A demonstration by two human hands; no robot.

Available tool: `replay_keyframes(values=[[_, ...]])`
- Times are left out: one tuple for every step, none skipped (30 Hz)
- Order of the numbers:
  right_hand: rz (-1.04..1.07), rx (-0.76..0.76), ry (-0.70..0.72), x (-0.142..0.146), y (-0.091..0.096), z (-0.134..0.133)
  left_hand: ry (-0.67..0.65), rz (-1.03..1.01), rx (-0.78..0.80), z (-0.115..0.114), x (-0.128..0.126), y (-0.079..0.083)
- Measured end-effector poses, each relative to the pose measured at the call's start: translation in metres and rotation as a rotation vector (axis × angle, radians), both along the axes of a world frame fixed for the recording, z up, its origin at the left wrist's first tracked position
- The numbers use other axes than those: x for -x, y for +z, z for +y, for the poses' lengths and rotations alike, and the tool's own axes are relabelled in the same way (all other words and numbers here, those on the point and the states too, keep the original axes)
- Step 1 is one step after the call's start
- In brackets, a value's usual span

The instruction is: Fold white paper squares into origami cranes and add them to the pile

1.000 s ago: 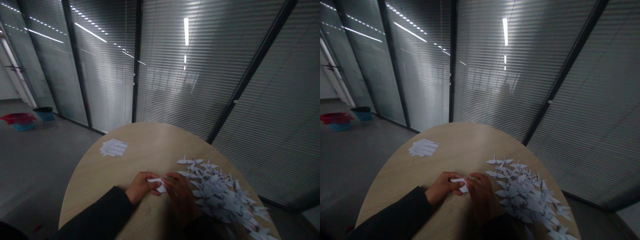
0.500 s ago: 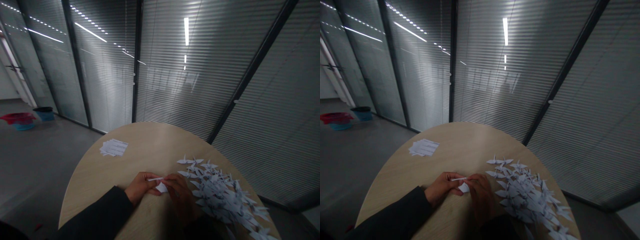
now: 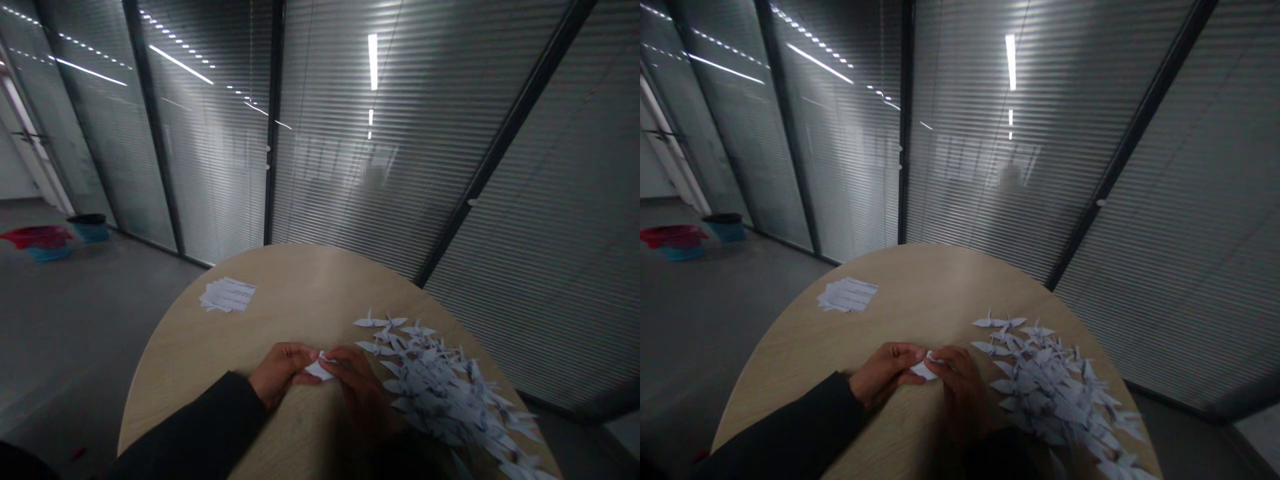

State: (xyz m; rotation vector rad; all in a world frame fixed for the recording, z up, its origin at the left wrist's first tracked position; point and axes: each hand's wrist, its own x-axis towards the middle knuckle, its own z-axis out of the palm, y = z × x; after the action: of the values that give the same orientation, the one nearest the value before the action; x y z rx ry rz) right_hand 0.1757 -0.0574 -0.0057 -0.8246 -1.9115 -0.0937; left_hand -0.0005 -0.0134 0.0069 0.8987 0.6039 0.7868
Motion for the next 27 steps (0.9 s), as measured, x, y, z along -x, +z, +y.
replay_keyframes(values=[[0.008,0.009,0.006,0.0,-0.001,0.0,0.01,0.001,0.0,0.001,0.0,0.0],[0.024,0.028,0.004,0.0,-0.001,0.0,0.019,0.007,-0.002,0.001,0.0,0.0],[0.046,0.055,-0.005,0.001,-0.002,-0.001,0.031,0.017,-0.012,0.002,0.0,0.0],[0.076,0.096,-0.029,0.002,-0.003,-0.002,0.047,0.03,-0.029,0.002,0.0,0.0],[0.113,0.154,-0.066,0.003,-0.004,-0.002,0.063,0.045,-0.052,0.003,0.0,0.001],[0.162,0.225,-0.111,0.004,-0.005,-0.003,0.077,0.061,-0.078,0.003,0.0,0.001],[0.225,0.306,-0.162,0.006,-0.006,-0.004,0.086,0.076,-0.101,0.004,0.0,0.002],[0.296,0.388,-0.213,0.007,-0.007,-0.004,0.088,0.089,-0.121,0.004,0.0,0.002],[0.363,0.472,-0.255,0.009,-0.007,-0.005,0.085,0.101,-0.135,0.004,-0.001,0.001],[0.416,0.555,-0.284,0.011,-0.007,-0.005,0.079,0.111,-0.143,0.004,-0.001,0.001],[0.45,0.635,-0.303,0.012,-0.005,-0.006,0.076,0.118,-0.148,0.004,-0.002,0.001],[0.462,0.706,-0.313,0.013,-0.003,-0.006,0.077,0.124,-0.15,0.003,-0.003,0.001],[0.457,0.765,-0.308,0.014,-0.001,-0.006,0.081,0.128,-0.151,0.003,-0.003,0.0],[0.448,0.807,-0.296,0.014,0.001,-0.006,0.087,0.131,-0.152,0.003,-0.003,0.0],[0.443,0.833,-0.283,0.014,0.004,-0.006,0.093,0.134,-0.151,0.002,-0.004,0.0],[0.443,0.844,-0.27,0.014,0.006,-0.006,0.095,0.135,-0.151,0.002,-0.004,0.0],[0.443,0.85,-0.258,0.014,0.008,-0.006,0.099,0.137,-0.151,0.002,-0.004,0.001],[0.441,0.858,-0.249,0.013,0.009,-0.006,0.101,0.14,-0.15,0.002,-0.004,0.001],[0.436,0.864,-0.244,0.013,0.01,-0.006,0.102,0.144,-0.148,0.001,-0.004,0.001],[0.432,0.866,-0.248,0.013,0.01,-0.006,0.104,0.149,-0.146,0.001,-0.004,0.002],[0.428,0.864,-0.256,0.012,0.01,-0.006,0.104,0.152,-0.144,0.001,-0.004,0.002],[0.425,0.86,-0.266,0.012,0.009,-0.006,0.103,0.155,-0.142,0.0,-0.004,0.002],[0.424,0.858,-0.275,0.012,0.009,-0.006,0.1,0.157,-0.141,0.0,-0.004,0.002],[0.424,0.857,-0.281,0.012,0.008,-0.006,0.097,0.158,-0.14,0.0,-0.004,0.002],[0.426,0.86,-0.281,0.012,0.008,-0.006,0.096,0.159,-0.141,0.0,-0.004,0.002],[0.429,0.863,-0.275,0.012,0.007,-0.006,0.096,0.163,-0.144,0.0,-0.005,0.001],[0.432,0.867,-0.264,0.011,0.007,-0.005,0.097,0.169,-0.147,0.0,-0.005,0.001]])
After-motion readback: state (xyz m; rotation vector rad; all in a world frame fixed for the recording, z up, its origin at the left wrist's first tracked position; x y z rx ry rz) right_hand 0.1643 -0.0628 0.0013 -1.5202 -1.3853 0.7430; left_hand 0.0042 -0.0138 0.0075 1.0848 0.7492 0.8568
